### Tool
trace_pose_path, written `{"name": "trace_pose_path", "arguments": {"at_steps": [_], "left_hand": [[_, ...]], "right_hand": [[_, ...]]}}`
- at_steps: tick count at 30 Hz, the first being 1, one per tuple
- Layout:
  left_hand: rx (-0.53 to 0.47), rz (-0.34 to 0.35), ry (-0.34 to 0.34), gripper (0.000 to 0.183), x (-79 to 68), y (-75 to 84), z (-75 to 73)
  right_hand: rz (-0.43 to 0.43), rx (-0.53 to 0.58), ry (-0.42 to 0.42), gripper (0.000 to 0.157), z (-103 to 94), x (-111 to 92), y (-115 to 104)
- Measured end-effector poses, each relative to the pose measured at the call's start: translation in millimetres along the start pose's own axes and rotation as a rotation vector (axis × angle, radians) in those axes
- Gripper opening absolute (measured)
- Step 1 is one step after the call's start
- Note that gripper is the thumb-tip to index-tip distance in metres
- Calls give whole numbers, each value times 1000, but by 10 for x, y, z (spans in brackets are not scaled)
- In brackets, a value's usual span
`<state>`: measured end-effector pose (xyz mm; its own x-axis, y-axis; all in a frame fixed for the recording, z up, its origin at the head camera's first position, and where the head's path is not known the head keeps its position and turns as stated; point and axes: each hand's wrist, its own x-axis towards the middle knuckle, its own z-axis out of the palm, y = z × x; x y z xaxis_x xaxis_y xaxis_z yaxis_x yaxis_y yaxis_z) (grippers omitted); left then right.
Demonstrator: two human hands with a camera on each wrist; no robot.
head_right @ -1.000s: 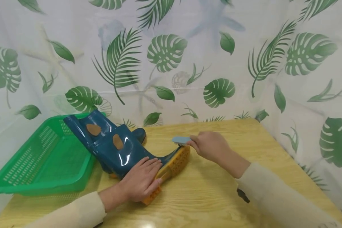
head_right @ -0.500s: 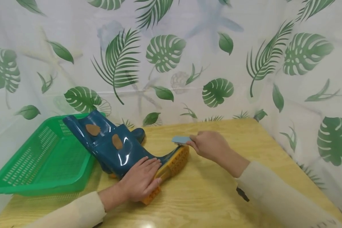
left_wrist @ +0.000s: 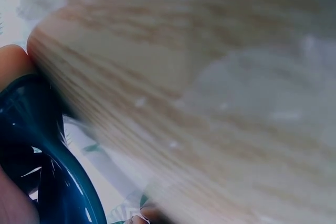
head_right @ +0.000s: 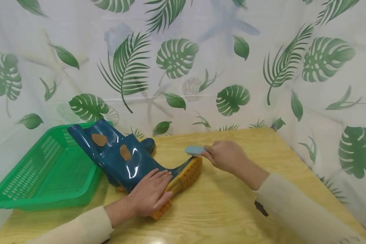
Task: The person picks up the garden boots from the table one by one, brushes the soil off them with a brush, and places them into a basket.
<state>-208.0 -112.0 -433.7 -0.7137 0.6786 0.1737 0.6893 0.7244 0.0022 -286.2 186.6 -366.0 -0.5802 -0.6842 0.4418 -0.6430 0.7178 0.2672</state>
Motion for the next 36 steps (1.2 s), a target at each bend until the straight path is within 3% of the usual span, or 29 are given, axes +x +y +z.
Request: {"name": "trace_pose_path", "arguments": {"at_steps": [16, 23, 30, 36], "left_hand": [[-10, -6, -29, 60, 17, -6, -15], [-2, -7, -23, 60, 17, -15, -13], [8, -4, -24, 61, 11, -3, -17], [17, -16, -75, 66, 27, 30, -90]], "right_hand": [[92, 116, -82, 33, 40, -95, 92], [108, 79, -45, 26, 67, -88, 106], [200, 32, -15, 21, 61, -92, 156], [177, 22, 22, 26, 41, -152, 155]]}}
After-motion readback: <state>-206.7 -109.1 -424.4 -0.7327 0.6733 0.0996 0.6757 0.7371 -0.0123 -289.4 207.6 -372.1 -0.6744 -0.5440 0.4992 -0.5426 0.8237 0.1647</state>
